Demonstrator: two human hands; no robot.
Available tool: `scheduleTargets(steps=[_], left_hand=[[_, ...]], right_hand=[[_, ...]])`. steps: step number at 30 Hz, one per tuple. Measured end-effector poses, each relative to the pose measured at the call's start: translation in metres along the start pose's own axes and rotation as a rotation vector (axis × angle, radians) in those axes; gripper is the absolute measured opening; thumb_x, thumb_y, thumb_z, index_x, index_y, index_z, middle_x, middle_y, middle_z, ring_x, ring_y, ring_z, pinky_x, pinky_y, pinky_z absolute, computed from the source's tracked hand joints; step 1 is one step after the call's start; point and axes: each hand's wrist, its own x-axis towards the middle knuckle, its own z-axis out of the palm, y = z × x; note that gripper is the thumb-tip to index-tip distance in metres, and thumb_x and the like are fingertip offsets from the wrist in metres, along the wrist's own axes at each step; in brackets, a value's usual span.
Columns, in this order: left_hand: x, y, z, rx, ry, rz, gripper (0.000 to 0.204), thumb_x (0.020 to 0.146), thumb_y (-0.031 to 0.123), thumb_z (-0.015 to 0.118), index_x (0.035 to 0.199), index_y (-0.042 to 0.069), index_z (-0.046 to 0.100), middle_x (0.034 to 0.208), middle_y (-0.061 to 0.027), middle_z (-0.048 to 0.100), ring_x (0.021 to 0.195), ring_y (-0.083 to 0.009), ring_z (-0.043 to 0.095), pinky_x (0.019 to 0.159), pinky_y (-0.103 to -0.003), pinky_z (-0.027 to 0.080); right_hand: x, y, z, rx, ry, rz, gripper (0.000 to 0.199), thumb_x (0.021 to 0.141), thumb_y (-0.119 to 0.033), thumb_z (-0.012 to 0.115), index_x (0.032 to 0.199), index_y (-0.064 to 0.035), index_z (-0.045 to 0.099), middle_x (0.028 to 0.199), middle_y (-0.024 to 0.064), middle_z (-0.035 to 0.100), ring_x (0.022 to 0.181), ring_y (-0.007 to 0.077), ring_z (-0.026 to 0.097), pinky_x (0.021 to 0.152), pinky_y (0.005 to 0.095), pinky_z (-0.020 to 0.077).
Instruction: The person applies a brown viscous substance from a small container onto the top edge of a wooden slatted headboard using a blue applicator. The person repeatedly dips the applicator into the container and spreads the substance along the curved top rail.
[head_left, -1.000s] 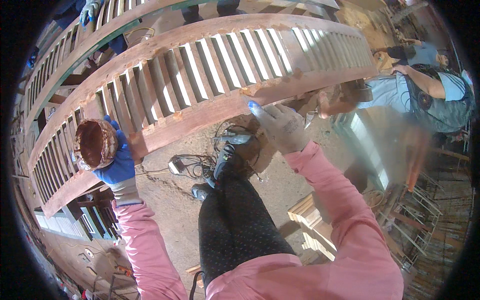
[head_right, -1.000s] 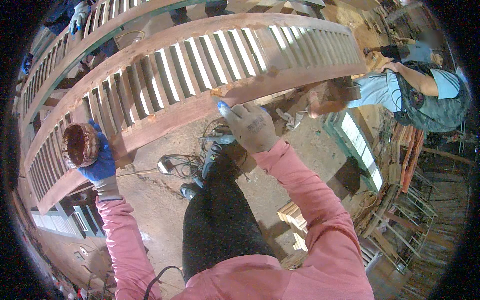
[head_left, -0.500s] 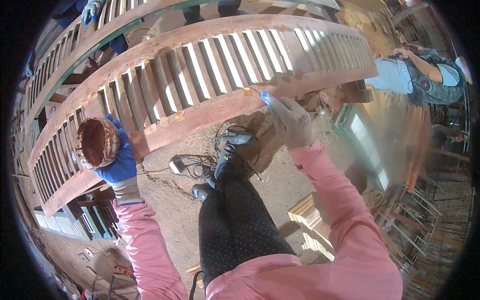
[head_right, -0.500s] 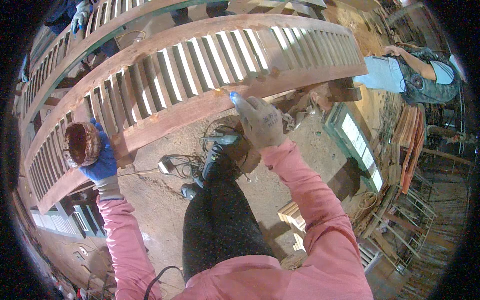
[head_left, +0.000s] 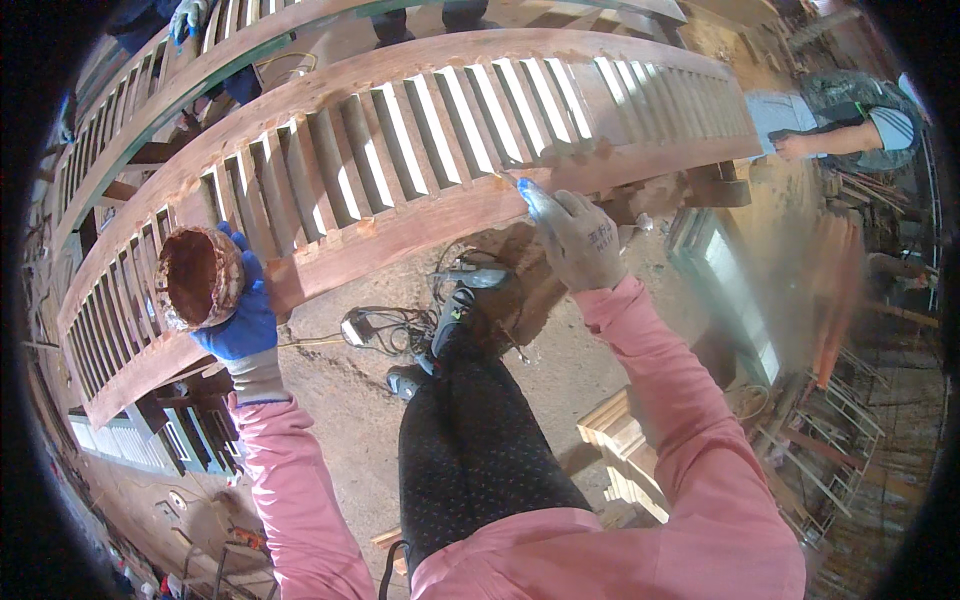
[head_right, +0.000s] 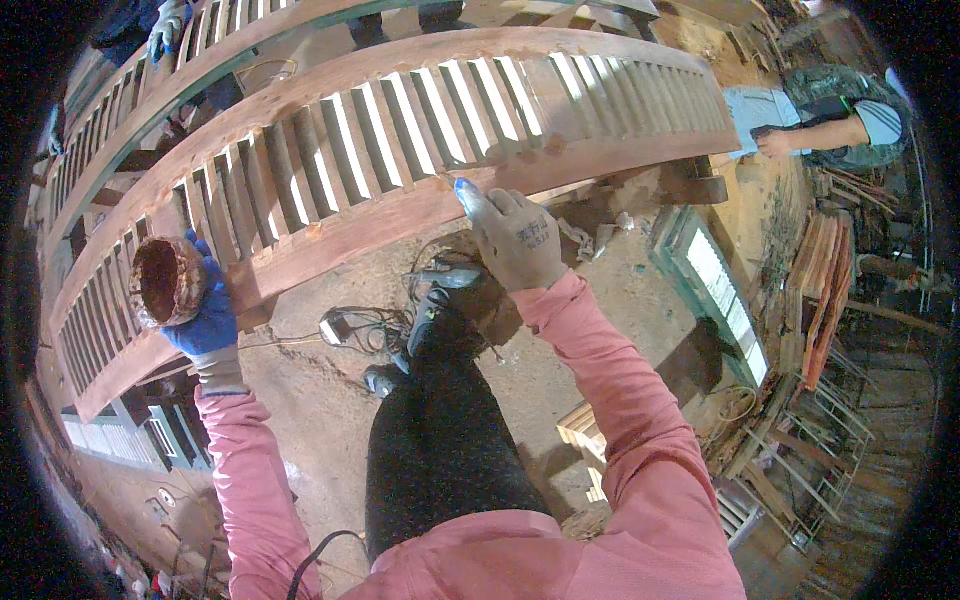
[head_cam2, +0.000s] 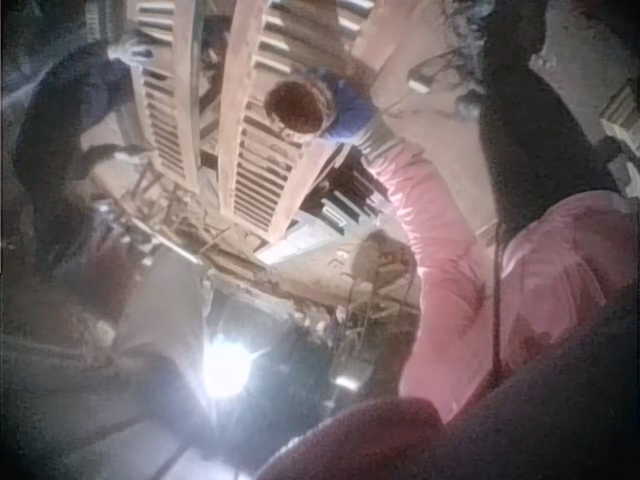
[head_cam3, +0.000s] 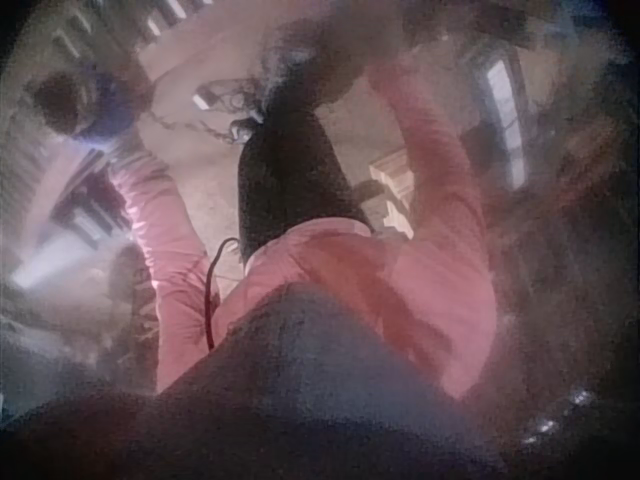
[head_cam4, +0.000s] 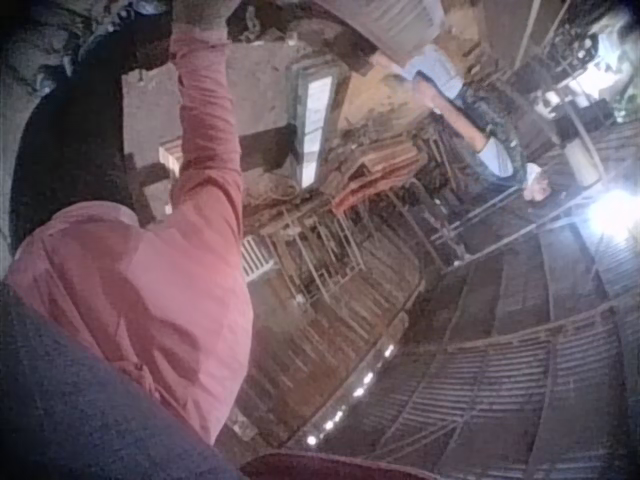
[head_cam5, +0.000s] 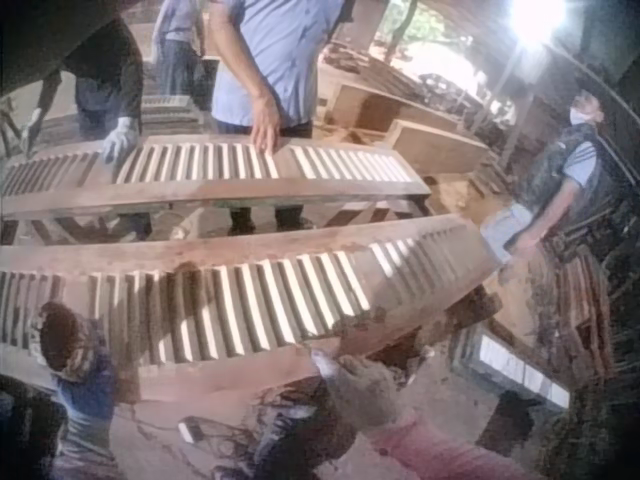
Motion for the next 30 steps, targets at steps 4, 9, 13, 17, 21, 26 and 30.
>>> scheduleTargets(steps=[4,9,13,17,21,26,30], left_hand=[[-0.001,-0.001,0.005,0.002,-0.039,0.001,0.075,0.103,0.049,0.057,0.161,0.007,0.034,0.164,-0.0281,0.035,0.147,-0.0448,0.043,0.116,-0.062,0.045],[0.000,0.001,0.000,0.050,-0.008,0.023,0.075,0.104,0.049,0.055,0.162,0.007,0.033,0.164,-0.0282,0.033,0.147,-0.0444,0.043,0.117,-0.061,0.045],[-0.002,-0.001,0.002,0.045,-0.055,0.011,0.075,0.105,0.051,0.052,0.162,0.007,0.032,0.164,-0.0276,0.034,0.148,-0.0440,0.042,0.117,-0.061,0.043],[-0.003,-0.004,0.009,-0.038,-0.098,-0.018,0.076,0.105,0.052,0.051,0.162,0.007,0.031,0.165,-0.0263,0.034,0.149,-0.0437,0.040,0.119,-0.062,0.041],[-0.002,-0.002,0.003,-0.028,-0.071,-0.011,0.076,0.105,0.053,0.051,0.162,0.007,0.031,0.165,-0.0256,0.033,0.149,-0.0432,0.040,0.119,-0.063,0.040],[-0.002,-0.002,0.002,-0.012,-0.087,-0.010,0.075,0.105,0.052,0.051,0.162,0.007,0.032,0.165,-0.0255,0.034,0.149,-0.0431,0.041,0.119,-0.063,0.040],[-0.003,-0.002,0.007,-0.053,-0.071,-0.030,0.074,0.106,0.050,0.052,0.162,0.006,0.033,0.165,-0.0260,0.034,0.149,-0.0435,0.041,0.120,-0.062,0.040]], right_hand=[[0.004,-0.017,0.005,0.021,0.039,-0.064,0.051,0.083,-0.009,0.070,0.134,-0.0100,0.065,0.090,0.0073,0.062,0.082,0.0290,0.065,0.065,0.0432,0.0553],[0.006,-0.023,0.022,-0.146,-0.041,-0.128,0.051,0.084,-0.009,0.069,0.134,-0.0120,0.066,0.090,0.0042,0.062,0.083,0.0255,0.066,0.067,0.0400,0.0567],[-0.012,-0.025,0.020,-0.111,-0.082,-0.173,0.048,0.085,-0.009,0.068,0.133,-0.0126,0.066,0.090,0.0031,0.062,0.083,0.0246,0.066,0.069,0.0389,0.0570],[-0.007,-0.026,0.002,-0.027,-0.044,-0.142,0.051,0.087,-0.005,0.066,0.137,-0.0111,0.066,0.092,0.0062,0.063,0.084,0.0270,0.066,0.071,0.0421,0.0553],[0.008,-0.028,0.007,-0.083,-0.019,-0.118,0.042,0.087,-0.011,0.067,0.129,-0.0121,0.068,0.090,0.0045,0.062,0.084,0.0241,0.067,0.069,0.0384,0.0570],[-0.001,-0.029,0.020,-0.081,-0.033,-0.202,0.044,0.086,-0.012,0.069,0.130,-0.0123,0.069,0.092,0.0060,0.064,0.087,0.0254,0.068,0.072,0.0392,0.0571],[0.008,-0.030,0.005,-0.110,-0.058,-0.153,0.040,0.087,-0.012,0.067,0.127,-0.0123,0.070,0.093,0.0058,0.065,0.088,0.0264,0.068,0.074,0.0411,0.0576]])
